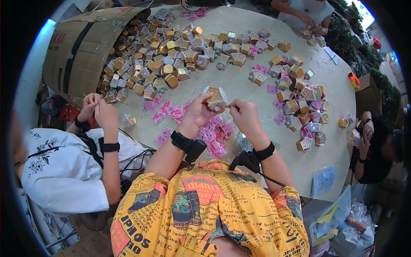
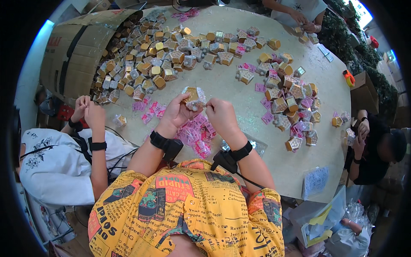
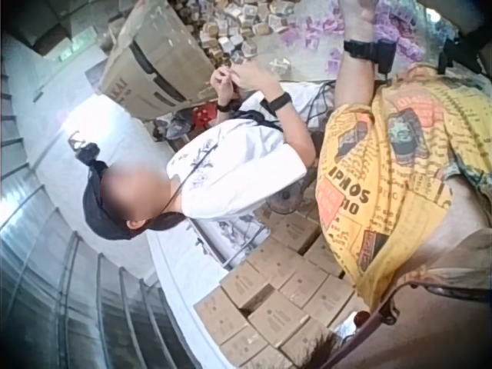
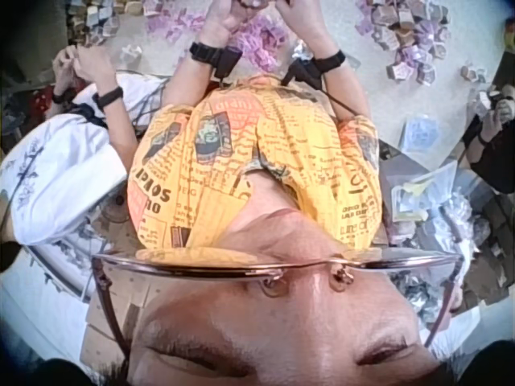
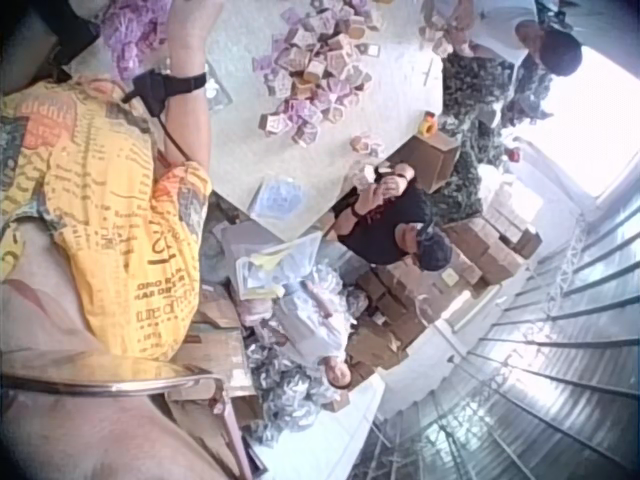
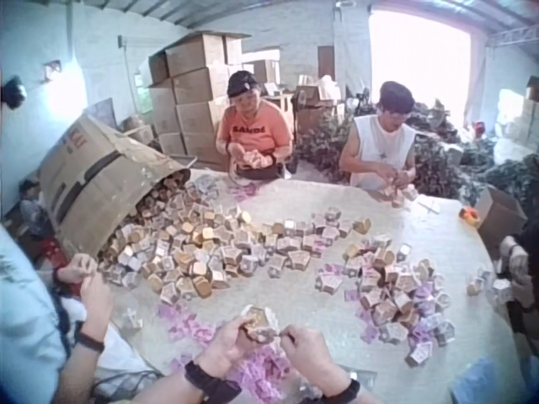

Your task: The person wraps small, star-shaped items in clear plastic and seals them with pink labels. They repeatedly pick up an item, enclose it in plastic, and apply a label, placing the finished units on the table. Other people at the table perform similar wrapping actions.

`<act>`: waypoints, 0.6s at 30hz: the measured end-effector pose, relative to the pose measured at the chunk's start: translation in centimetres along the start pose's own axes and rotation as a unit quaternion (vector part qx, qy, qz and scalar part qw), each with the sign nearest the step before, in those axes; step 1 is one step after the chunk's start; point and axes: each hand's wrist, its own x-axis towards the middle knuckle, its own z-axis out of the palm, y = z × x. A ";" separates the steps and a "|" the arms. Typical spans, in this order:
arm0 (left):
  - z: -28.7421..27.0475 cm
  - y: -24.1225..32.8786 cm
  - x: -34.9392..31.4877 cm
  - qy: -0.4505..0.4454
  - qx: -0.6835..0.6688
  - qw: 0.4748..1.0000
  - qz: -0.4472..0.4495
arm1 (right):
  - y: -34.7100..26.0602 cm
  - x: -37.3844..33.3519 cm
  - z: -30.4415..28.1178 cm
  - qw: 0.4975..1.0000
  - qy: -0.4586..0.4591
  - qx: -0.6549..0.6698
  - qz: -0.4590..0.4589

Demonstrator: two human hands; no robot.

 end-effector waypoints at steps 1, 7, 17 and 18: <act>0.0 0.0 -0.1 0.000 -0.003 1.000 -0.001 | -0.1 0.0 0.0 1.000 0.002 -0.005 -0.005; 0.0 -0.1 -0.6 -0.014 0.000 1.000 0.005 | -0.5 -0.3 0.0 1.000 0.007 -0.018 -0.009; -0.4 -0.2 -0.7 -0.037 0.043 0.998 0.039 | -0.2 -0.5 0.1 0.999 0.017 -0.021 -0.022; -0.4 -0.2 -0.7 -0.038 0.048 0.997 0.042 | -0.2 -0.6 0.1 0.999 0.019 -0.024 -0.022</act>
